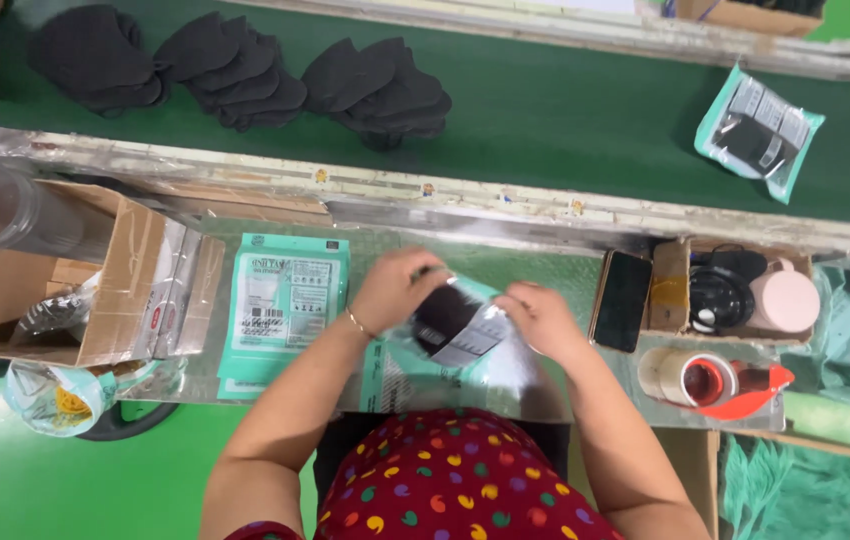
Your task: The person picks black face masks from a conveyor, folds and arranges them, and places them into teal plastic pouches, pressing the pouches closed and setting finished pouches aside on the conveyor. The person repeats this packing cycle for multiple masks and pouches.
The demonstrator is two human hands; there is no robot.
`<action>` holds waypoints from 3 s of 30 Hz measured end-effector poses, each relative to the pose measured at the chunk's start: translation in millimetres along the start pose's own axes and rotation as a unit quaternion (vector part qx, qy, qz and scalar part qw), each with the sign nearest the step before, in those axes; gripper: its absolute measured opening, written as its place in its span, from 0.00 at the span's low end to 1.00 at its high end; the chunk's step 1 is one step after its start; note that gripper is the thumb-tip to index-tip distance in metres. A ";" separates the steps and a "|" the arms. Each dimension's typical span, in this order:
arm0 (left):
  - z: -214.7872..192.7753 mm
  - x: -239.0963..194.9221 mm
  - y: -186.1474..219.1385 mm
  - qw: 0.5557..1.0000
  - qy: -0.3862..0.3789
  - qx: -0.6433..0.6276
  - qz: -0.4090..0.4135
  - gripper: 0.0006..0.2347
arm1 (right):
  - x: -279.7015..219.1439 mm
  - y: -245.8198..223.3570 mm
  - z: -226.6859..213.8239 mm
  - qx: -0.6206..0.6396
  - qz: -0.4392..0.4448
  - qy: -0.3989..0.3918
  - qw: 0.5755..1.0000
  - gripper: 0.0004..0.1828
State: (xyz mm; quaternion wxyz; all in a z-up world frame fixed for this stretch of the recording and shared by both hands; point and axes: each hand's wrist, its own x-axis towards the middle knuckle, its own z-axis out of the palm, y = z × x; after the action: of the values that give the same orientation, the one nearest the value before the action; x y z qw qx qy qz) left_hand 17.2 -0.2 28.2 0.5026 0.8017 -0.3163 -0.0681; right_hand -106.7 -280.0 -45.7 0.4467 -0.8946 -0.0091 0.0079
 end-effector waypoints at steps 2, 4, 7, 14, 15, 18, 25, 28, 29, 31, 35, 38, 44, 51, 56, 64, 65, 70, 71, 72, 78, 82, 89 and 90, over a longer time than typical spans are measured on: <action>-14.1 28.1 -24.3 1.000 0.030 -0.003 -0.005 0.09 | 5.5 28.8 -6.2 0.026 0.013 0.051 0.998 0.11; -25.1 60.6 -56.8 0.983 0.166 0.084 0.006 0.20 | 3.3 28.6 -17.3 0.260 0.086 0.220 0.936 0.12; -40.6 115.9 -75.3 0.918 0.282 0.249 0.128 0.33 | -0.8 20.7 -12.1 0.407 0.172 0.243 0.863 0.16; -42.9 187.5 -135.6 0.899 0.135 0.405 -0.100 0.39 | -14.8 20.3 23.8 0.349 0.156 0.123 0.916 0.20; -46.0 183.7 -132.1 0.912 0.081 0.396 -0.071 0.30 | -12.9 -8.4 14.3 0.147 0.048 0.163 0.974 0.22; -50.8 153.3 -58.2 0.954 -0.075 0.287 0.031 0.21 | 8.5 -90.2 -16.1 -0.144 -0.118 0.241 0.953 0.32; -16.7 7.9 4.9 0.984 -0.046 -0.098 0.140 0.41 | 11.9 -37.4 10.1 -0.001 -0.133 0.115 0.984 0.49; 46.5 -24.3 -100.2 0.997 -0.033 -0.047 0.046 0.49 | 21.6 -39.1 38.8 0.048 -0.157 0.093 0.982 0.60; 52.3 -25.5 -92.7 0.997 -0.031 -0.047 0.044 0.49 | 18.9 -27.0 48.2 0.048 -0.157 0.090 0.982 0.60; 63.0 -26.1 -77.4 0.995 -0.006 -0.050 0.084 0.43 | 14.2 -3.0 66.6 0.096 -0.140 0.082 0.982 0.62; 44.7 -12.4 -56.9 0.992 -0.069 -0.071 0.078 0.46 | 1.8 45.7 73.8 0.013 -0.071 0.094 0.993 0.50; 30.6 -6.2 -51.8 0.983 -0.082 -0.041 0.156 0.50 | 10.7 14.3 54.1 0.028 0.023 0.093 0.995 0.50; 50.4 -9.4 -73.7 0.983 -0.124 -0.125 0.053 0.53 | 26.5 -14.0 54.9 0.094 -0.164 0.080 0.979 0.61; 23.8 -39.7 -70.4 0.982 -0.185 0.003 0.041 0.40 | 7.3 22.5 68.0 0.267 -0.035 0.011 0.963 0.45; -32.2 -76.1 -158.5 0.979 0.059 0.194 -0.027 0.13 | 11.6 -2.3 56.0 0.118 -0.081 -0.016 0.990 0.25; -92.6 -47.8 -201.4 0.921 0.083 0.223 -0.309 0.12 | -1.0 3.7 55.6 -0.257 -0.283 0.068 0.922 0.29; -94.7 -47.8 -202.0 0.922 0.082 0.222 -0.307 0.12 | -0.3 18.9 61.6 -0.259 -0.282 0.070 0.921 0.29; -95.3 -46.6 -197.2 0.925 0.081 0.240 -0.285 0.12 | -8.1 22.8 63.7 -0.197 -0.217 0.079 0.953 0.22; -97.4 -46.4 -194.4 0.924 0.081 0.239 -0.287 0.12 | -6.2 24.1 64.4 -0.196 -0.218 0.077 0.953 0.22; -99.2 -46.2 -192.1 0.927 0.091 0.242 -0.273 0.11 | -4.2 25.8 65.4 -0.201 -0.190 0.066 0.959 0.20; -73.6 -42.8 -170.8 0.962 0.167 0.208 -0.054 0.07 | 10.0 1.1 56.4 -0.009 -0.045 0.120 0.992 0.13; -41.8 -40.4 -99.5 0.963 0.049 0.259 0.062 0.04 | -23.8 35.6 76.5 0.114 0.107 0.086 0.984 0.16; 3.5 -45.0 -45.3 0.935 -0.054 0.256 0.240 0.12 | 10.6 -5.6 63.0 0.380 0.178 0.013 0.908 0.22; 2.4 -41.3 -48.2 0.935 -0.079 0.243 0.246 0.10 | 15.8 -10.3 59.6 0.362 0.189 0.063 0.911 0.21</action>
State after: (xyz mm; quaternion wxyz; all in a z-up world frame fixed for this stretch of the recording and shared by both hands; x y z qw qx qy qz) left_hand 4.7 35.9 -22.5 0.2664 0.7886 -0.5493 0.0734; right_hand -92.4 -225.8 -73.4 0.7295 -0.6553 0.1920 0.0391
